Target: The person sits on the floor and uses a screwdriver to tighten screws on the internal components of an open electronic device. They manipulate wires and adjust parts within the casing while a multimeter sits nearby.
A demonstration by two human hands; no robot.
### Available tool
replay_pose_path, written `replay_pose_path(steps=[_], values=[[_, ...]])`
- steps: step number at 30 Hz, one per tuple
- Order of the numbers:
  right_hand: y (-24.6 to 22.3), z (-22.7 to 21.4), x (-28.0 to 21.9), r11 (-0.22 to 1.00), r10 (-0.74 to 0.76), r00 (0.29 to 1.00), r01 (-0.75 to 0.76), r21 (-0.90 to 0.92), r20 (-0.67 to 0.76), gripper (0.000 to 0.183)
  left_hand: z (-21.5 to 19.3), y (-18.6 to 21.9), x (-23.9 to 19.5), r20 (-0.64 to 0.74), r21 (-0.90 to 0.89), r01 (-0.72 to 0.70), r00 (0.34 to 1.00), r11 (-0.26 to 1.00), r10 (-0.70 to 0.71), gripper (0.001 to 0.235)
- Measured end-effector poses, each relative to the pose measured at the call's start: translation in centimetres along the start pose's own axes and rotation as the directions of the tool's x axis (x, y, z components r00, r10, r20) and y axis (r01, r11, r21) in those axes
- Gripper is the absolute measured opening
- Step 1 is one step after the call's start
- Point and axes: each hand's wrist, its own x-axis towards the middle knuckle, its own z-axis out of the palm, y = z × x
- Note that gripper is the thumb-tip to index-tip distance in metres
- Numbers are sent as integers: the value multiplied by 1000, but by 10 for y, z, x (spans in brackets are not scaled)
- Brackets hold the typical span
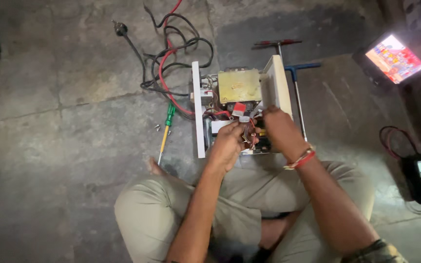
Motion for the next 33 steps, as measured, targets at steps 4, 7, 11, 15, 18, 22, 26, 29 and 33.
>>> replay_pose_path(steps=[4, 7, 11, 15, 18, 22, 26, 29, 33], values=[[1, 33, 0, 998, 50, 998, -52, 29, 49, 10, -4, -9, 1, -51, 251, -38, 997, 967, 53, 26], [4, 47, 3, 995, 95, 994, -96, 3, 45, 11, -4, -11, 1, -38, 497, -116, 987, 860, 155, 27], [4, 57, 12, 990, 70, 997, -65, -125, 36, 25, 1, -2, -2, -82, 834, -94, 953, 543, 292, 30], [-5, 60, 13, 959, 96, 995, -103, -263, -39, 17, 7, 4, -12, 39, 960, -167, 873, 224, 487, 26], [-6, 59, 10, 951, 92, 995, -95, -293, -24, 12, 7, 6, -13, 289, 943, -332, 760, -35, 583, 14], [-2, 65, 12, 947, 88, 996, -84, -310, -2, 13, 0, 3, -9, 379, 925, -344, 791, -162, 480, 14], [4, 83, 10, 899, 55, 998, -60, -433, -23, 23, 2, -9, -8, 440, 897, -330, 739, -295, 511, 15], [12, 93, 9, 923, 91, 995, -99, -371, -40, 15, 5, -13, -8, 454, 885, -300, 722, -355, 522, 17], [19, 97, 0, 962, -37, 993, 4, -273, -115, 13, 12, -12, -11, 450, 862, -277, 804, -425, 389, 31]])
